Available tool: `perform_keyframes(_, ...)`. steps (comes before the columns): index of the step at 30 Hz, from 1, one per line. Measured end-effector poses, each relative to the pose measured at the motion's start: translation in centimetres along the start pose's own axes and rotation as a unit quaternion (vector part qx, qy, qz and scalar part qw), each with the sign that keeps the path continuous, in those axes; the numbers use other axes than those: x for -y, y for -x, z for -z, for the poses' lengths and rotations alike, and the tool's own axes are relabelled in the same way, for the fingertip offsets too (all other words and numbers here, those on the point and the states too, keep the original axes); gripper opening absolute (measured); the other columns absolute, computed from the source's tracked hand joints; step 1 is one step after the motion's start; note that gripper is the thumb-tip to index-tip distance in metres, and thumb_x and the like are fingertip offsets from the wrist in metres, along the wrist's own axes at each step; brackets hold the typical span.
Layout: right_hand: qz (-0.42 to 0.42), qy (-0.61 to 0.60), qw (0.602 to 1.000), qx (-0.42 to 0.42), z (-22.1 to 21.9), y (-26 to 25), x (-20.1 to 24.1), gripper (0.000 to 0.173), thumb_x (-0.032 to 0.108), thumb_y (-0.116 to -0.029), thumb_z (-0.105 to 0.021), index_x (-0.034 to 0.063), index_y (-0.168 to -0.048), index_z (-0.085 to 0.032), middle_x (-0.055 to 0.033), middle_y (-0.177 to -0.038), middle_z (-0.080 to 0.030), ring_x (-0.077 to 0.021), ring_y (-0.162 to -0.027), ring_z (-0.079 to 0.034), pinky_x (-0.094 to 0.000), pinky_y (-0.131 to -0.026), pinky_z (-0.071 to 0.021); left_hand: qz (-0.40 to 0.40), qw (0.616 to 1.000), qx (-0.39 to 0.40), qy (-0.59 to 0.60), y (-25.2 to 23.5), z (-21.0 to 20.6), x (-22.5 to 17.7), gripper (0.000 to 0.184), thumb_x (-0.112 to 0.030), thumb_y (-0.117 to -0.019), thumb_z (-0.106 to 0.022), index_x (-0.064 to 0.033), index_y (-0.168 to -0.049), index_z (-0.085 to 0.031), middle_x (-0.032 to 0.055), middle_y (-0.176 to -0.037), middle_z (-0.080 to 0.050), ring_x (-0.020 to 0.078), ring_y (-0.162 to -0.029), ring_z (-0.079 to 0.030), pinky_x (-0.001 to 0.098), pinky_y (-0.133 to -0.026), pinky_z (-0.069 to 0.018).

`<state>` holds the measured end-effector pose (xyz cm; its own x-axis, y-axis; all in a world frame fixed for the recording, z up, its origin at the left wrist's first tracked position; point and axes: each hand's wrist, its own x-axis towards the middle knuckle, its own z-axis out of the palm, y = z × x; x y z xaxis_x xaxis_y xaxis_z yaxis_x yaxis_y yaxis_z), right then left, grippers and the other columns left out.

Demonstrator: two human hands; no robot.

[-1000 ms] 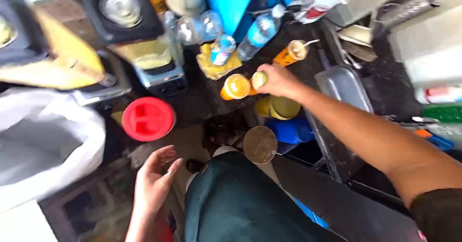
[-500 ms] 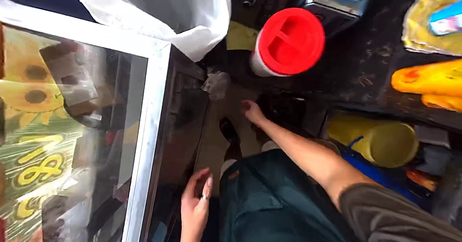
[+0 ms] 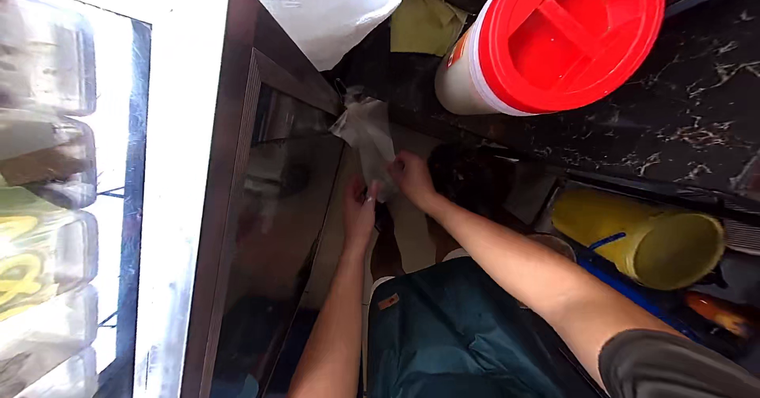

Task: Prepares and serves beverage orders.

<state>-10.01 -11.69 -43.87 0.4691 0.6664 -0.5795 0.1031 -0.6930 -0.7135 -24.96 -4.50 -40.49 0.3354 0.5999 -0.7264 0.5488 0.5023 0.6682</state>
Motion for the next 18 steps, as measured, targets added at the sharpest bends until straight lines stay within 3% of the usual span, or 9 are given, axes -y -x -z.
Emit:
perform_keyframes(2,-0.018,0.064,0.996,0.061,-1.3,3.8,0.4,0.024,0.022,-0.0983,-0.065,0.0029,-0.112,-0.071,-0.0157,-0.103,-0.073,-0.0308,-0.097,-0.071,-0.0550,-0.090,-0.0579,0.069,0.996,0.044,0.034,-2.6,-2.1,0.4,0.073,-0.040,-0.0953,-0.072,-0.0081,-0.152,-0.039,0.0156,-0.134,-0.062,0.0242,-0.117,-0.064,0.0455,-0.098,-0.0553)
perform_keyframes(4,-0.024,0.089,0.991,0.099,-1.4,7.7,0.9,0.024,0.021,-0.0965,-0.063,0.0035,-0.111,-0.072,-0.0138,-0.109,-0.072,-0.0278,-0.107,-0.069,-0.0504,-0.099,-0.0542,0.111,0.989,0.056,0.074,-2.1,-3.8,0.4,0.047,-0.021,-0.0956,-0.072,-0.0024,-0.135,-0.053,0.0146,-0.105,-0.070,0.0221,-0.087,-0.069,0.0403,-0.075,-0.0594)
perform_keyframes(5,-0.031,0.082,0.990,0.112,-0.7,9.6,1.3,0.024,0.022,-0.0958,-0.064,0.0042,-0.110,-0.072,-0.0134,-0.110,-0.072,-0.0267,-0.107,-0.068,-0.0485,-0.099,-0.0537,0.110,0.990,0.049,0.072,-0.9,-4.1,0.2,0.038,-0.014,-0.0977,-0.067,0.0008,-0.131,-0.055,0.0149,-0.100,-0.071,0.0216,-0.082,-0.070,0.0390,-0.073,-0.0602)
perform_keyframes(8,-0.032,-0.034,0.999,0.015,4.1,14.1,2.9,0.034,0.036,-0.0900,-0.076,0.0100,-0.111,-0.075,-0.0118,-0.120,-0.068,-0.0232,-0.113,-0.064,-0.0426,-0.099,-0.0541,0.042,0.992,0.119,0.023,3.6,-3.0,-0.6,0.037,-0.014,-0.1032,-0.059,0.0047,-0.134,-0.053,0.0159,-0.110,-0.071,0.0203,-0.096,-0.071,0.0392,-0.088,-0.0608)
perform_keyframes(11,-0.027,-0.151,0.988,0.014,10.0,15.4,3.4,0.077,0.041,-0.0838,-0.083,0.0133,-0.149,-0.052,-0.0121,-0.152,-0.047,-0.0247,-0.137,-0.049,-0.0458,-0.112,-0.0461,0.008,0.946,0.322,-0.026,9.6,-1.5,-5.4,0.042,-0.021,-0.1058,-0.054,-0.0009,-0.142,-0.048,0.0093,-0.113,-0.071,0.0158,-0.099,-0.070,0.0371,-0.090,-0.0600)
perform_keyframes(12,-0.038,-0.215,0.974,0.063,11.4,15.9,3.6,0.080,0.032,-0.0832,-0.084,0.0130,-0.151,-0.047,-0.0114,-0.148,-0.051,-0.0222,-0.130,-0.056,-0.0426,-0.107,-0.0516,-0.004,0.931,0.361,-0.047,11.4,-1.3,-7.1,0.044,-0.024,-0.1060,-0.053,-0.0020,-0.143,-0.045,0.0082,-0.112,-0.070,0.0153,-0.097,-0.070,0.0367,-0.086,-0.0604)
perform_keyframes(14,-0.031,-0.336,0.934,0.116,14.3,17.4,3.9,0.062,0.010,-0.0847,-0.080,0.0031,-0.141,-0.054,-0.0165,-0.125,-0.067,-0.0229,-0.108,-0.069,-0.0416,-0.094,-0.0591,-0.091,0.926,0.356,-0.091,13.5,-2.1,-10.0,0.031,-0.025,-0.1067,-0.051,-0.0012,-0.126,-0.053,0.0080,-0.098,-0.069,0.0168,-0.084,-0.069,0.0367,-0.075,-0.0610)
perform_keyframes(16,-0.010,-0.376,0.922,0.090,17.6,19.6,4.4,0.054,0.004,-0.0843,-0.078,-0.0005,-0.134,-0.058,-0.0167,-0.117,-0.070,-0.0213,-0.102,-0.070,-0.0397,-0.091,-0.0595,-0.200,0.932,0.277,-0.121,14.4,-4.2,-12.6,0.021,-0.020,-0.1075,-0.048,-0.0016,-0.108,-0.057,0.0042,-0.082,-0.063,0.0129,-0.071,-0.063,0.0308,-0.066,-0.0562)
perform_keyframes(18,-0.011,-0.379,0.925,0.025,19.9,22.4,4.9,0.048,0.009,-0.0834,-0.082,-0.0008,-0.126,-0.063,-0.0136,-0.112,-0.071,-0.0171,-0.099,-0.070,-0.0361,-0.090,-0.0593,-0.249,0.923,0.255,-0.145,16.0,-6.6,-15.2,0.020,-0.020,-0.1074,-0.050,-0.0017,-0.109,-0.057,0.0015,-0.079,-0.063,0.0091,-0.068,-0.062,0.0261,-0.063,-0.0550)
